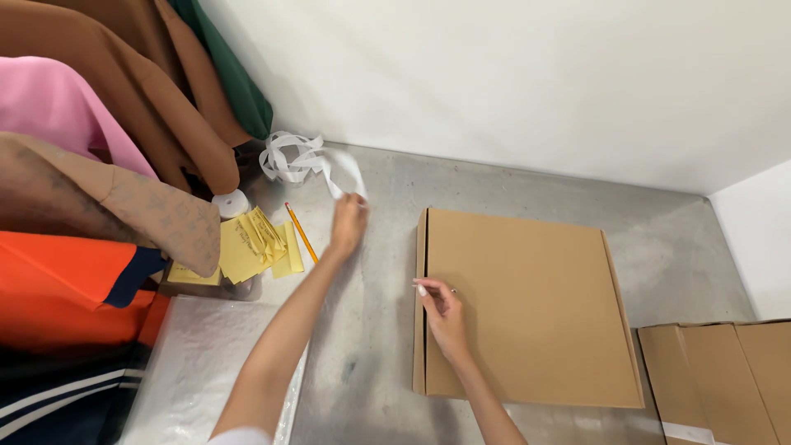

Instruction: The person writes on a yellow sticky note with a pencil and places it on a cardboard box. They then pack a folded pair of jeans into a clear plastic bag, place the bagged jeans into a cardboard box, close the box, and tie it with a white ribbon.

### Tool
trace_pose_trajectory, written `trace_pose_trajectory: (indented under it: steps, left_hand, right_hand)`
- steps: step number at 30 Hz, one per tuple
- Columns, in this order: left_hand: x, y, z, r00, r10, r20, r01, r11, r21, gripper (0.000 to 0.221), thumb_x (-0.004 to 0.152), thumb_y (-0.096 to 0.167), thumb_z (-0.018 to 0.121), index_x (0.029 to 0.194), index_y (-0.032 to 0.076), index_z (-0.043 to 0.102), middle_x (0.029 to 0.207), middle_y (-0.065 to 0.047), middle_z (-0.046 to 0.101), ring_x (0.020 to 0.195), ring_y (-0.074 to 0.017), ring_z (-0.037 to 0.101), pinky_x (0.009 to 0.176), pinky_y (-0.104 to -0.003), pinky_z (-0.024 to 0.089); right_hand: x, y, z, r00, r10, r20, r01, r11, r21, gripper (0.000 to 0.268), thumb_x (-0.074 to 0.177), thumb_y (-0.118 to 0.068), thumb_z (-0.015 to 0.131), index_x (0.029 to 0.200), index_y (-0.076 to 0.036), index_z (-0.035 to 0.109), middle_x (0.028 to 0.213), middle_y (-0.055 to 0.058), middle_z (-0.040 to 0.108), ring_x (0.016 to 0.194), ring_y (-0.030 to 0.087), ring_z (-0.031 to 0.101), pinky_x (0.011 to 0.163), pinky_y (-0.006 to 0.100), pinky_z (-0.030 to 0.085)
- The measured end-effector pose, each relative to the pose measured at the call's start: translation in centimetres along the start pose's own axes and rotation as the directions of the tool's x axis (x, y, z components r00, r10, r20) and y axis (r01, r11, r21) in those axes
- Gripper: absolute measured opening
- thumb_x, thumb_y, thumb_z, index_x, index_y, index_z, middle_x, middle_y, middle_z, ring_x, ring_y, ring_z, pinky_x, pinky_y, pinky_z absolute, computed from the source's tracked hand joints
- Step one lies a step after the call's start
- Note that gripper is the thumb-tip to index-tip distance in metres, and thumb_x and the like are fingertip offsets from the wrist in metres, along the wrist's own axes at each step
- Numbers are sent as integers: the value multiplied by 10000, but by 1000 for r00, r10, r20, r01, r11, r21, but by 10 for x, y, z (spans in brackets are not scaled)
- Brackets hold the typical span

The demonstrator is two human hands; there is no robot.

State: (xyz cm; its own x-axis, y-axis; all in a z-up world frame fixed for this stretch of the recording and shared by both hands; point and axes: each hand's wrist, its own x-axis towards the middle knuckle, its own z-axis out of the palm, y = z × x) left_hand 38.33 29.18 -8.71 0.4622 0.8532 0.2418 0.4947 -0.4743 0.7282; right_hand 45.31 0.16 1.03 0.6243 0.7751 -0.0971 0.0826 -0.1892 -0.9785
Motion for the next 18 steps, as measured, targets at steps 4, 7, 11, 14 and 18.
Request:
trace_pose_trajectory:
  steps: [4,7,11,14,18]
  left_hand:
    - [-86,83,15,986,21,163,87,778,-622,141,944,67,662,1075,66,611,872,-58,606,829,-190,610,770,-328,515]
    - [-163,144,18,944,88,319,169,700,-694,217,896,55,725,1096,125,680,865,-26,701,773,-135,672,680,-276,555]
    - [-235,178,26,908,-38,418,404,355,-843,267,926,19,722,1122,65,547,888,-47,672,715,-102,652,628,-222,586]
    - [-272,174,36,884,-23,467,441,373,-817,378,889,15,767,1189,61,542,844,-51,691,685,-112,671,625,-225,584]
    - [-299,137,40,903,-13,430,271,794,-544,197,876,66,750,1072,63,736,873,-113,748,756,-215,700,692,-342,575]
  right_hand:
    - [6,7,-2,999,0,48,-3,997,79,285,1034,-214,554,1174,-27,717,1182,155,754,1143,266,694,989,384,552]
    - [3,11,-14,996,92,8,-91,972,217,467,1068,-412,462,1204,-23,683,1258,118,674,1205,222,599,1070,423,494]
    - [-23,-33,-49,939,306,154,-325,651,686,686,927,-709,475,1108,-98,725,1021,129,731,836,275,663,747,385,545]
    - [-22,-12,-109,915,362,180,-291,280,915,585,891,-660,603,1088,-127,744,948,89,757,774,248,701,712,361,564]
    - [-26,53,-230,962,264,-69,36,130,991,297,1009,-336,652,1223,-138,711,826,-102,674,717,46,623,706,256,501]
